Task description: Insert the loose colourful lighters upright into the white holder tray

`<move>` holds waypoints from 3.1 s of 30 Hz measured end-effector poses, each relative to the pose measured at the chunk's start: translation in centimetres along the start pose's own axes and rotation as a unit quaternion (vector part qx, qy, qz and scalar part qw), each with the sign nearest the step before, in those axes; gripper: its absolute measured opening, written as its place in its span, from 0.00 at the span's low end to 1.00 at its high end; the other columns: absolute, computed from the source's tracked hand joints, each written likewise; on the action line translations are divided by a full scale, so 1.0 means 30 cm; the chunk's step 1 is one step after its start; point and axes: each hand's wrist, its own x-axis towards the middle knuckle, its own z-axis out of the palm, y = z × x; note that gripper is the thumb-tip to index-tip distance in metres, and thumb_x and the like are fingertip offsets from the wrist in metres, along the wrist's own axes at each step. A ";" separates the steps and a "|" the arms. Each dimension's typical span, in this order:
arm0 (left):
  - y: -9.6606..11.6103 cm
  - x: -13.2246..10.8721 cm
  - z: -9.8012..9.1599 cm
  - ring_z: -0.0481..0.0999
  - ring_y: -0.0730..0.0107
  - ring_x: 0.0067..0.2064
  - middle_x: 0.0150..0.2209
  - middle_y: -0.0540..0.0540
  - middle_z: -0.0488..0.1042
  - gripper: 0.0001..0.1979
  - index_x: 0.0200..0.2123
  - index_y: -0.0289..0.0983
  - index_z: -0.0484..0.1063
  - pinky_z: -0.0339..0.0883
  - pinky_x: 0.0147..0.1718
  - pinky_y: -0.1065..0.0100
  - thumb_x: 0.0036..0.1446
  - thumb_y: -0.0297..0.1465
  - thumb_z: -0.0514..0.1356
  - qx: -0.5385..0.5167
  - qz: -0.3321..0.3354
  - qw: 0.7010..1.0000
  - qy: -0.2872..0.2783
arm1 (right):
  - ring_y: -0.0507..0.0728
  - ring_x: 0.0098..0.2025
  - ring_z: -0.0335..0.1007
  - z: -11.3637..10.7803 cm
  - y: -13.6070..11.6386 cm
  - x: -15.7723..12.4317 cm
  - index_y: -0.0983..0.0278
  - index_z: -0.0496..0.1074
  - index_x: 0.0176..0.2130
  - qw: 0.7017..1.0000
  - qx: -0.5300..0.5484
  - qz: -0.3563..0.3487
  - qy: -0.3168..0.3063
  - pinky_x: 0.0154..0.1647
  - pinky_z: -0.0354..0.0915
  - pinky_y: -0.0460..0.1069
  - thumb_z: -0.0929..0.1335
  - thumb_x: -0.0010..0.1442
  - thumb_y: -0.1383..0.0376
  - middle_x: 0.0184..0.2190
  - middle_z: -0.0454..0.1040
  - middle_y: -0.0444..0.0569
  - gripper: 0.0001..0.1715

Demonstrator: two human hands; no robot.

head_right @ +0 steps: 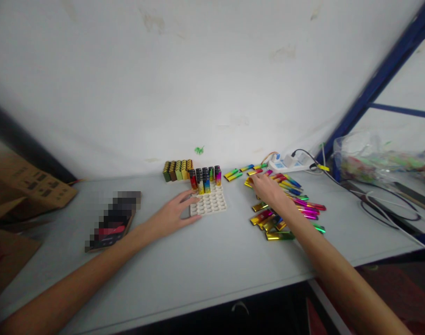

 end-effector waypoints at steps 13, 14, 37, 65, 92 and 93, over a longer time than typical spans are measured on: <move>0.003 0.003 -0.005 0.73 0.50 0.64 0.64 0.36 0.70 0.23 0.58 0.40 0.74 0.68 0.67 0.49 0.66 0.45 0.64 0.004 0.008 1.000 0.002 | 0.50 0.26 0.67 -0.195 -0.322 -0.013 0.63 0.79 0.47 0.862 0.504 -0.021 0.053 0.24 0.61 0.46 0.75 0.60 0.48 0.35 0.79 0.48 0.25; 0.006 0.004 -0.008 0.74 0.51 0.64 0.64 0.36 0.70 0.23 0.59 0.41 0.74 0.68 0.67 0.49 0.66 0.45 0.64 0.002 0.011 1.000 0.004 | 0.50 0.26 0.66 -0.185 -0.341 -0.017 0.63 0.79 0.45 0.851 0.522 -0.013 0.059 0.24 0.60 0.46 0.76 0.59 0.48 0.36 0.78 0.47 0.24; 0.006 0.007 -0.004 0.74 0.50 0.64 0.64 0.37 0.70 0.22 0.58 0.41 0.74 0.69 0.66 0.48 0.66 0.44 0.65 -0.011 0.010 1.000 -0.005 | 0.49 0.22 0.45 -0.020 -0.487 -0.051 0.58 0.53 0.20 0.830 0.552 0.082 0.022 0.22 0.44 0.48 0.64 0.62 0.36 0.17 0.49 0.38 0.37; 0.002 0.002 0.007 0.74 0.53 0.64 0.62 0.38 0.73 0.25 0.58 0.40 0.66 0.68 0.66 0.52 0.67 0.49 0.62 -0.014 0.004 1.000 0.003 | 0.53 0.28 0.68 -0.050 -0.399 0.063 0.64 0.75 0.37 0.937 0.321 -0.127 0.043 0.32 0.58 0.47 0.65 0.74 0.55 0.27 0.76 0.45 0.18; -0.023 -0.007 -0.032 0.72 0.54 0.67 0.66 0.35 0.71 0.21 0.54 0.37 0.72 0.63 0.70 0.52 0.68 0.47 0.62 -0.042 0.015 0.999 -0.029 | 0.56 0.31 0.75 -0.092 -0.182 0.056 0.67 0.80 0.37 0.987 0.141 -0.080 -0.009 0.34 0.63 0.49 0.67 0.73 0.59 0.31 0.82 0.54 0.19; -0.023 -0.006 -0.031 0.72 0.54 0.67 0.66 0.35 0.71 0.21 0.53 0.37 0.73 0.64 0.69 0.52 0.67 0.47 0.62 -0.038 0.014 0.999 -0.028 | 0.58 0.35 0.77 -0.084 -0.122 0.051 0.67 0.81 0.39 0.991 0.122 -0.056 -0.004 0.38 0.65 0.49 0.68 0.71 0.62 0.35 0.83 0.55 0.13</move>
